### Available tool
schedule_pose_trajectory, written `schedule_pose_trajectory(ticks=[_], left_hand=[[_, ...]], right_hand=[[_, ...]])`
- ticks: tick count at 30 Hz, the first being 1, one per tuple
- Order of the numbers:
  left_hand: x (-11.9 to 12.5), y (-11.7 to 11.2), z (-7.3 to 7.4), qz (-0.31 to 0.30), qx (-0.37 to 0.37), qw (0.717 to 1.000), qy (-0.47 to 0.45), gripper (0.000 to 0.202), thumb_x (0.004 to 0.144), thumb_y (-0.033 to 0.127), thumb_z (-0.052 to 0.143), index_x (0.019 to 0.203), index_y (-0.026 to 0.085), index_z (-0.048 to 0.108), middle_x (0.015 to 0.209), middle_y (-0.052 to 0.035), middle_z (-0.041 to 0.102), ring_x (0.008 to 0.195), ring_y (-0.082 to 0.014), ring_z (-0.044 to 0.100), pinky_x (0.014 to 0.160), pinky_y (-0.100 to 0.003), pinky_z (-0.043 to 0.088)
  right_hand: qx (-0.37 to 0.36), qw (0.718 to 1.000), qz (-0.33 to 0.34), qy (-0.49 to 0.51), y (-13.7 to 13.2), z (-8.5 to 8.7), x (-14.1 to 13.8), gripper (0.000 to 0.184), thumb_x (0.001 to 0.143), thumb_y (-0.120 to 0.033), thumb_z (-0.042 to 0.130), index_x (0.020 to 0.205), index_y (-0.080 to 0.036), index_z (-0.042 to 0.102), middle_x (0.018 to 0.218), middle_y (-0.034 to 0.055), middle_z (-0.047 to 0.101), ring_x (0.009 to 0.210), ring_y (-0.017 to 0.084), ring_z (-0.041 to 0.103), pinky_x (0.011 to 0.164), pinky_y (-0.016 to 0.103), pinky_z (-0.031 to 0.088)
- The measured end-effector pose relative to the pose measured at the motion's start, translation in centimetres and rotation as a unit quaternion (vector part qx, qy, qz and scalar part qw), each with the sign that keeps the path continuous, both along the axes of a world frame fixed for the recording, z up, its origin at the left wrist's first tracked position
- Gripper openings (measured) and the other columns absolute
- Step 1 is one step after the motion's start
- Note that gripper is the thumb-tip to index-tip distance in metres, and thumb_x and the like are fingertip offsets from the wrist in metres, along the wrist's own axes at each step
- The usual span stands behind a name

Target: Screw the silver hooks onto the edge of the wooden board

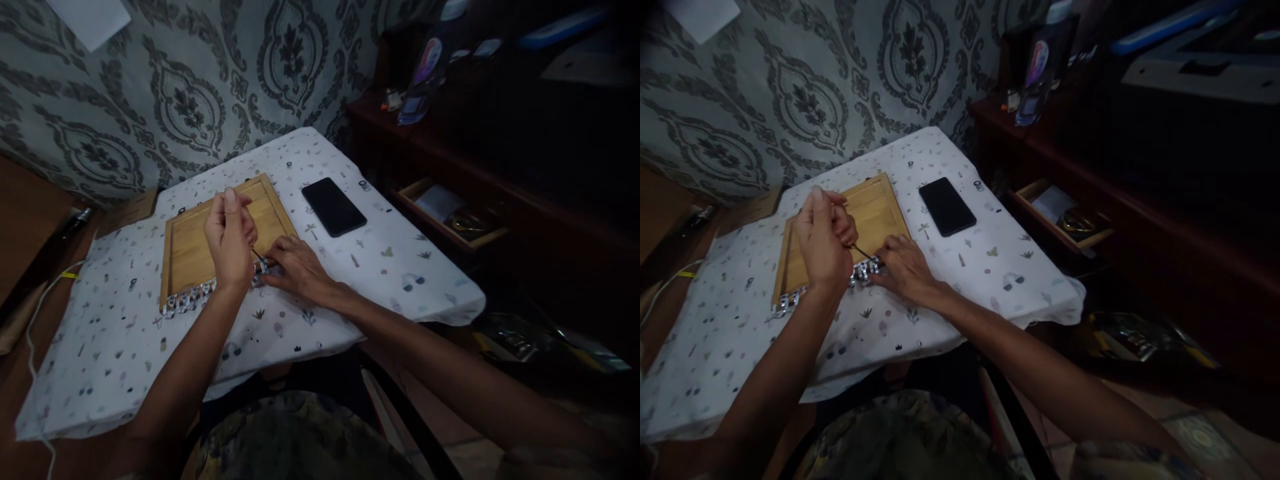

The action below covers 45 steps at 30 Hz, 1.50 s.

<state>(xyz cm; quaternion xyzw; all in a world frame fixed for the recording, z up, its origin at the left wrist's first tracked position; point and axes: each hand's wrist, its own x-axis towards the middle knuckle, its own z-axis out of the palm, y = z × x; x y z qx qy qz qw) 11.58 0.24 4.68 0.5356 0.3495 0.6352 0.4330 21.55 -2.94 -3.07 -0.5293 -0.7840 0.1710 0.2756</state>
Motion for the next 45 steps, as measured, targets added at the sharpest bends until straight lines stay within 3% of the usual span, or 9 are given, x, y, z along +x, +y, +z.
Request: schedule_pose_trajectory(ticks=[6,11,17,20,25,38,40,43,45], left_hand=[[0.2,1.3,0.6,-0.080,-0.030,0.996,0.039,0.054,0.088,0.066,0.065,0.064,0.019,0.054,0.043,0.0112,0.022,0.035,-0.0039,0.014,0.035,-0.020,0.013],[-0.4,2.4,0.8,-0.166,-0.064,0.980,0.086,0.051,0.088,0.063,0.068,0.064,0.019,0.056,0.042,0.0113,0.020,0.033,-0.0037,0.014,0.034,-0.019,0.016],[-0.3,1.2,0.1,-0.035,0.022,0.996,0.077,0.044,0.087,0.061,0.069,0.076,0.020,0.058,0.052,0.0069,0.042,0.043,-0.0075,0.041,0.041,-0.019,0.033],[0.0,0.5,-0.1,-0.019,0.031,0.998,0.047,0.047,0.086,0.064,0.068,0.075,0.020,0.056,0.050,0.0096,0.034,0.039,-0.0054,0.030,0.037,-0.018,0.025],[0.2,1.0,-0.2,-0.052,0.014,0.998,0.021,0.049,0.088,0.062,0.068,0.069,0.019,0.056,0.045,0.0113,0.025,0.035,-0.0038,0.017,0.035,-0.018,0.014],[-0.9,3.1,1.0,-0.204,-0.074,0.973,0.082,0.045,0.088,0.055,0.071,0.064,0.020,0.057,0.042,0.0115,0.019,0.034,-0.0045,0.010,0.034,-0.019,0.015],[-0.9,2.9,0.7,-0.183,-0.051,0.978,0.087,0.045,0.085,0.059,0.072,0.067,0.020,0.057,0.043,0.0111,0.023,0.034,-0.0047,0.015,0.034,-0.019,0.017],[-0.7,1.8,0.1,-0.083,0.016,0.993,0.077,0.046,0.081,0.063,0.074,0.073,0.021,0.057,0.048,0.0088,0.037,0.039,-0.0062,0.033,0.038,-0.018,0.028],[-0.4,1.1,-0.3,-0.030,0.039,0.997,0.063,0.047,0.082,0.064,0.073,0.076,0.020,0.056,0.050,0.0090,0.038,0.041,-0.0061,0.036,0.039,-0.017,0.030]], right_hand=[[-0.011,1.000,0.002,0.005,0.0,0.0,0.0,0.034,0.087,-0.037,0.076,0.110,-0.012,0.075,0.109,0.0116,0.065,0.105,0.026,0.056,0.093,0.038,0.042],[0.011,1.000,0.007,0.010,0.1,-0.4,0.2,0.032,0.087,-0.039,0.076,0.108,-0.013,0.075,0.107,0.0106,0.064,0.103,0.025,0.054,0.092,0.038,0.041],[0.017,1.000,0.008,0.008,0.2,-0.6,0.1,0.036,0.087,-0.042,0.077,0.110,-0.014,0.075,0.105,0.0098,0.062,0.101,0.025,0.053,0.091,0.037,0.040],[0.024,1.000,0.006,0.006,0.3,-0.7,0.1,0.038,0.087,-0.045,0.076,0.108,-0.014,0.074,0.106,0.0105,0.062,0.102,0.025,0.053,0.090,0.037,0.041],[0.021,1.000,0.008,0.021,0.1,-0.5,0.1,0.034,0.087,-0.040,0.077,0.108,-0.013,0.075,0.106,0.0109,0.064,0.102,0.026,0.054,0.091,0.038,0.042],[0.015,1.000,0.002,0.019,0.1,-0.4,0.0,0.026,0.088,-0.034,0.072,0.102,-0.012,0.075,0.105,0.0111,0.063,0.103,0.026,0.054,0.095,0.039,0.042],[0.012,1.000,0.005,0.016,0.0,-0.3,0.0,0.027,0.089,-0.034,0.072,0.105,-0.012,0.075,0.107,0.0113,0.064,0.104,0.026,0.054,0.096,0.039,0.042],[0.011,1.000,0.012,0.008,0.0,-0.2,0.1,0.030,0.089,-0.036,0.073,0.108,-0.012,0.075,0.108,0.0117,0.064,0.105,0.026,0.053,0.096,0.039,0.042],[0.014,1.000,0.011,0.004,0.0,-0.2,0.1,0.032,0.088,-0.039,0.075,0.108,-0.012,0.075,0.108,0.0118,0.063,0.104,0.026,0.053,0.094,0.038,0.042]])
